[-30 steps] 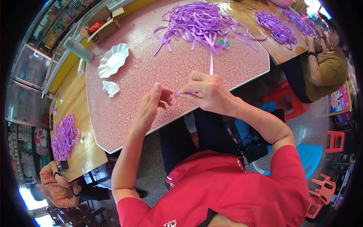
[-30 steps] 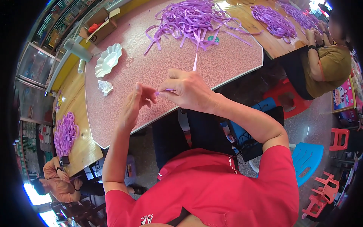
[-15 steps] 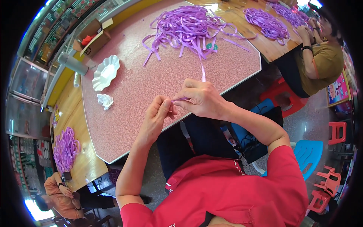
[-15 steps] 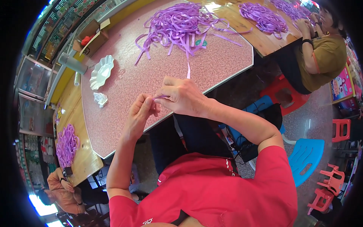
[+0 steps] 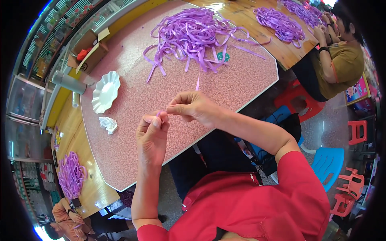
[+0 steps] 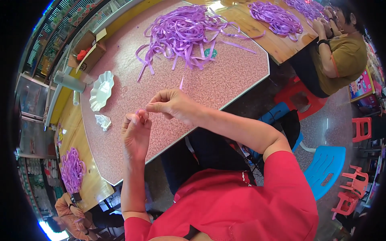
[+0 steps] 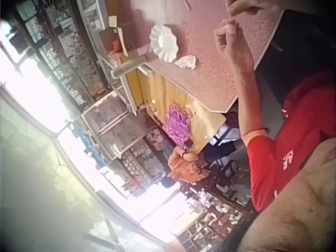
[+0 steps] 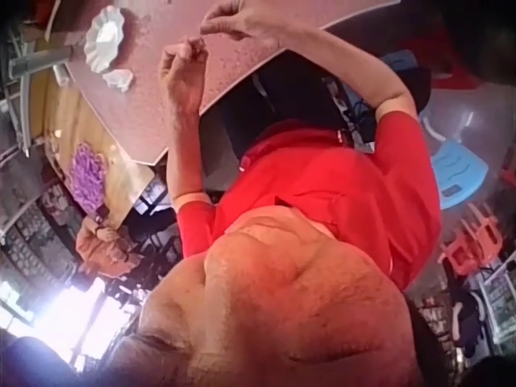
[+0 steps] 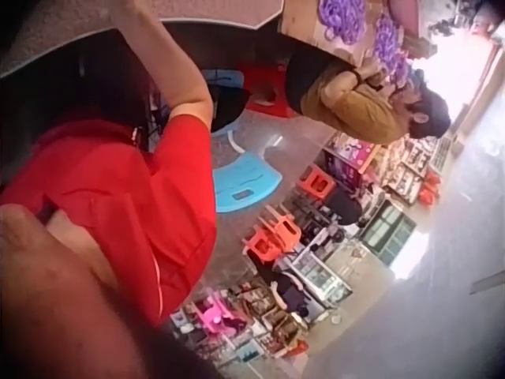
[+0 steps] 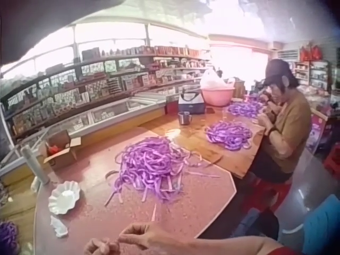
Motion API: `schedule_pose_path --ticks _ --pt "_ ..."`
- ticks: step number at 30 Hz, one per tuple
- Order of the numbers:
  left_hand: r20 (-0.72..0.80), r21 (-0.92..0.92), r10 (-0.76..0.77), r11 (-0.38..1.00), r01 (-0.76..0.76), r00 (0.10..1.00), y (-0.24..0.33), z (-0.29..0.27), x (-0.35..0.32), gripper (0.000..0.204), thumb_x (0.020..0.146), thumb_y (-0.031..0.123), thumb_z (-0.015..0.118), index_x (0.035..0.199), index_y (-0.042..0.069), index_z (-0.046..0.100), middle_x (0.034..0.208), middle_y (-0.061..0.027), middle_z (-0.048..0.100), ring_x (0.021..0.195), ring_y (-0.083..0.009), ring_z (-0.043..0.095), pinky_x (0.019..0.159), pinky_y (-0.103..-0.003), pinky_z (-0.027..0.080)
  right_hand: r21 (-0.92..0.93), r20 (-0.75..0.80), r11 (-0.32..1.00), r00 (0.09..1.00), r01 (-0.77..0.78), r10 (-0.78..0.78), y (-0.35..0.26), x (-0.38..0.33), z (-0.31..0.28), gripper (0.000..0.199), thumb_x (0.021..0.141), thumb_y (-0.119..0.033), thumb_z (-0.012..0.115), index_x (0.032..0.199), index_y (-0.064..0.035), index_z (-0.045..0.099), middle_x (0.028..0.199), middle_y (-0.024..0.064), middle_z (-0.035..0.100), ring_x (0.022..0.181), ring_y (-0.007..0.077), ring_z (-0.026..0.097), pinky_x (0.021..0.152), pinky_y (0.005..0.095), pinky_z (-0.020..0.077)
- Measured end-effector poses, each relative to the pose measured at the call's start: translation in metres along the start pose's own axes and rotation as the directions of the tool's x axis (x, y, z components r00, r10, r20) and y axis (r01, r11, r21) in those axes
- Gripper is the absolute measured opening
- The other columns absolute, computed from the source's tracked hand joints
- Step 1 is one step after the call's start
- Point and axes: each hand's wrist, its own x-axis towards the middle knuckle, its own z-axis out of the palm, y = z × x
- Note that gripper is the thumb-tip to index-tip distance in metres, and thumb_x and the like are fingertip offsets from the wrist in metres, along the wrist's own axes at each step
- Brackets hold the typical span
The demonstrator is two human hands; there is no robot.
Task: Knotting and tying purple plastic ribbons at a workshop table.
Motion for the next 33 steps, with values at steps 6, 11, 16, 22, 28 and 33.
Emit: schedule_pose_path --ticks 6,11,16,22,28,33 --pt "0.323 0.891 0.518 0.115 -0.439 0.792 0.007 -0.012 0.019 0.011 0.086 0.003 0.074 0.093 0.004 0.066 0.103 -0.0081 0.071 0.098 -0.0229 0.062 0.086 -0.036 0.047 -0.17 -0.144 0.983 0.985 0.065 -0.09 0.003 0.004 0.023 0.022 0.092 -0.025 0.077 0.093 -0.0038 0.073 0.071 -0.004 0.059 0.058 0.0022 0.046 0.049 0.0209 0.0329" --pt "0.652 0.758 0.375 -0.357 -0.546 0.659 0.014 -0.012 0.02 0.018 0.078 0.0 0.075 0.091 0.005 0.064 0.102 -0.008 0.067 0.097 -0.0291 0.062 0.083 -0.042 0.046 -0.08 -0.034 0.992 0.995 -0.1 0.098 -0.001 0.01 0.009 0.025 0.091 -0.029 0.077 0.085 -0.005 0.072 0.068 -0.0026 0.058 0.055 0.0043 0.046 0.047 0.0214 0.0313" --pt "0.512 0.839 0.43 -0.066 -0.539 0.744 0.006 -0.009 0.016 0.015 0.083 0.001 0.074 0.093 0.005 0.063 0.107 -0.0099 0.06 0.095 -0.0258 0.06 0.083 -0.037 0.047 -0.129 -0.073 0.992 0.997 -0.008 -0.002 -0.003 0.007 0.013 0.021 0.092 -0.023 0.075 0.088 -0.0017 0.073 0.075 -0.0017 0.063 0.062 0.0023 0.051 0.051 0.0204 0.0365" --pt "0.008 0.416 0.168 0.896 -0.156 0.986 -0.012 -0.009 0.011 0.009 0.101 0.013 0.062 0.107 0.006 0.06 0.112 -0.0033 0.059 0.102 -0.0125 0.055 0.092 -0.029 0.044 -0.118 -0.094 0.96 0.96 0.253 -0.264 0.008 0.006 0.021 0.01 0.097 -0.01 0.064 0.098 -0.0013 0.067 0.085 -0.0017 0.064 0.072 0.0024 0.055 0.06 0.0197 0.0427" --pt "0.023 -0.085 -0.162 0.983 0.163 0.987 -0.005 -0.008 0.017 0.015 0.103 0.02 0.058 0.108 0.007 0.062 0.106 -0.0027 0.067 0.101 -0.0141 0.062 0.089 -0.031 0.048 -0.629 0.303 0.308 0.59 0.714 -0.749 0.004 0.015 0.005 0.013 0.086 0.002 0.07 0.097 -0.0045 0.066 0.09 0.0052 0.064 0.074 0.012 0.063 0.06 0.0253 0.0494" --pt "-0.021 -0.081 -0.237 0.969 0.235 0.971 0.004 -0.019 0.019 0.018 0.102 0.019 0.059 0.112 0.005 0.064 0.106 -0.0046 0.068 0.099 -0.015 0.064 0.087 -0.032 0.049 -0.63 0.555 -0.041 0.413 0.775 -0.721 -0.004 0.025 -0.011 0.027 0.076 0.002 0.076 0.1 -0.0079 0.068 0.091 0.0062 0.064 0.074 0.02 0.066 0.058 0.0303 0.0528"
